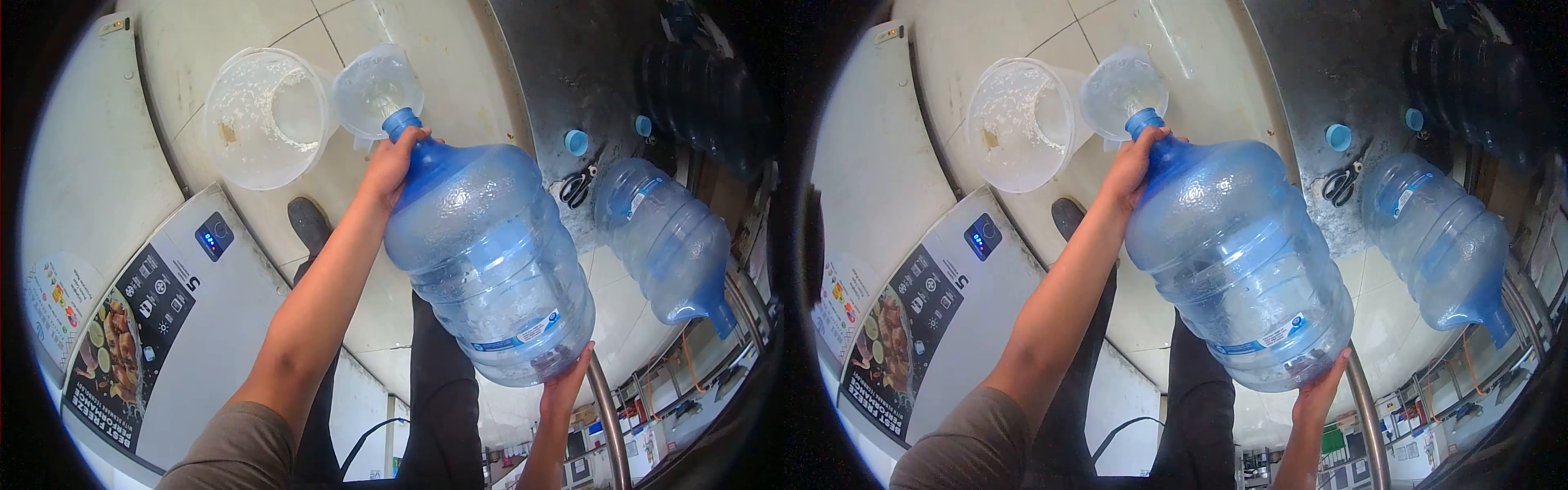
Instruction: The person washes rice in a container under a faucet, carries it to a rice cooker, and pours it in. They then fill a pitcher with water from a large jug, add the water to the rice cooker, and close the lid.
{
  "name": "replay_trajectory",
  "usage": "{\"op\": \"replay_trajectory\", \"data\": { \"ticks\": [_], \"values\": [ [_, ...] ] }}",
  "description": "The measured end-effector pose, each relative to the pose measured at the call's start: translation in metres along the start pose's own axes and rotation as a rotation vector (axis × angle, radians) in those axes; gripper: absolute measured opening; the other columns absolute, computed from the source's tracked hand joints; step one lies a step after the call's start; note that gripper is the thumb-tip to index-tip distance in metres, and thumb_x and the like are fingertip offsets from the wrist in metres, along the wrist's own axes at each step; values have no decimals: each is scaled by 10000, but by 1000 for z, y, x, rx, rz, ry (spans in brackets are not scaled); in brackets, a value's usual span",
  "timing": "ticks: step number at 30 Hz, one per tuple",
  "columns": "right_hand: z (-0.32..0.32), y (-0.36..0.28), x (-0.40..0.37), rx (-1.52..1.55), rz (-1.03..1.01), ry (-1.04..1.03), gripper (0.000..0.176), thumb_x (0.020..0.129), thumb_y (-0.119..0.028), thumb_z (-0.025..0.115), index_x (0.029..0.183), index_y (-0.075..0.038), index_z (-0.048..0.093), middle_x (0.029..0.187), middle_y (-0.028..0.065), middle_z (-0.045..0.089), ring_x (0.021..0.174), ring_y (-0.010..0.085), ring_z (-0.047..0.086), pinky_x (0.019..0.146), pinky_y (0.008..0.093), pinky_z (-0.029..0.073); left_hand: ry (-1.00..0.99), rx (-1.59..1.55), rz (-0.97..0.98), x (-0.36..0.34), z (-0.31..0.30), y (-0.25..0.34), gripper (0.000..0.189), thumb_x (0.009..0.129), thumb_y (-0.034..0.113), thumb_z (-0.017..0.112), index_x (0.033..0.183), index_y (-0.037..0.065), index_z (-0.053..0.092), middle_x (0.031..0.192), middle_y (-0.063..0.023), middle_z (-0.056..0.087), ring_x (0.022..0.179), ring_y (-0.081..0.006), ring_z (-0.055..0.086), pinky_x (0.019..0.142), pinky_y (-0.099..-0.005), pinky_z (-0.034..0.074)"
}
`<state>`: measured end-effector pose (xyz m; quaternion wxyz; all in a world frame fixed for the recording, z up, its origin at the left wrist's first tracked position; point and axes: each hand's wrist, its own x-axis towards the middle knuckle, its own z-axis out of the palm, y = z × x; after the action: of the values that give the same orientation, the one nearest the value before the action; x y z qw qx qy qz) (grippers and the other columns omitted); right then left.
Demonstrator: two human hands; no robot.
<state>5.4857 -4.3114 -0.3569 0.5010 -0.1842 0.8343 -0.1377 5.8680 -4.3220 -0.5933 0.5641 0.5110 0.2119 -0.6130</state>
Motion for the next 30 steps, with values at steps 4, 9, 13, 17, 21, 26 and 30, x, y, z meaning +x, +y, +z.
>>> {"op": "replay_trajectory", "data": {
  "ticks": [4, 9, 13, 17, 21, 26, 30],
  "values": [
    [-1, 2, 3, 14, 3, 3, 873, 960, -690, 448, 1552, -69, 287, 1567, 135, 357, 1403, 279, 408, 1104, 433, 408, 3, 22, -2, -3, 7, 1, 371, 897, 250, 659, 1117, -28, 550, 1012, -172, 700, 866, -254, 707, 801, -383, 586],
    [-3, -3, -2, 11, 36, 18, 910, 939, -697, 489, 1577, -102, 231, 1604, 142, 276, 1452, 302, 323, 1160, 449, 328, -34, 31, -28, -3, 10, -1, 411, 891, 254, 671, 1147, -33, 527, 1078, -190, 692, 932, -271, 704, 851, -386, 585],
    [-9, -1, -1, 33, 18, -11, 911, 937, -698, 491, 1577, -103, 231, 1609, 145, 264, 1466, 304, 294, 1163, 457, 326, -33, 28, -42, -5, 12, -3, 414, 904, 240, 653, 1178, -39, 517, 1085, -191, 690, 939, -272, 701, 856, -391, 584],
    [-9, 4, 1, 47, 8, -7, 893, 946, -692, 477, 1576, -106, 235, 1612, 138, 264, 1468, 296, 292, 1162, 459, 324, -41, 6, 7, -2, 12, -8, 335, 914, 228, 642, 1092, -45, 566, 1005, -163, 706, 855, -240, 708, 784, -369, 586],
    [-15, 23, 23, 117, 44, -70, 857, 966, -672, 452, 1577, -111, 236, 1617, 119, 264, 1468, 294, 293, 1165, 471, 310, -27, 26, 19, -15, 21, -2, 318, 913, 214, 648, 1081, -47, 577, 998, -158, 708, 867, -236, 706, 795, -366, 583],
    [-3, 49, 52, 235, 63, -111, 793, 973, -650, 445, 1564, -142, 295, 1590, 100, 328, 1429, 279, 370, 1138, 465, 361, -85, 231, 232, -40, 47, 18, 300, 909, 195, 689, 1081, -33, 599, 964, -125, 708, 858, -195, 696, 789, -337, 568],
    [20, 61, 74, 449, 102, -243, 702, 991, -576, 465, 1520, -123, 374, 1537, 116, 409, 1386, 293, 422, 1115, 478, 391, -234, 346, 436, -99, 111, 68, 384, 829, 186, 788, 1104, -10, 603, 960, -84, 699, 896, -168, 677, 797, -332, 548]
  ]
}}
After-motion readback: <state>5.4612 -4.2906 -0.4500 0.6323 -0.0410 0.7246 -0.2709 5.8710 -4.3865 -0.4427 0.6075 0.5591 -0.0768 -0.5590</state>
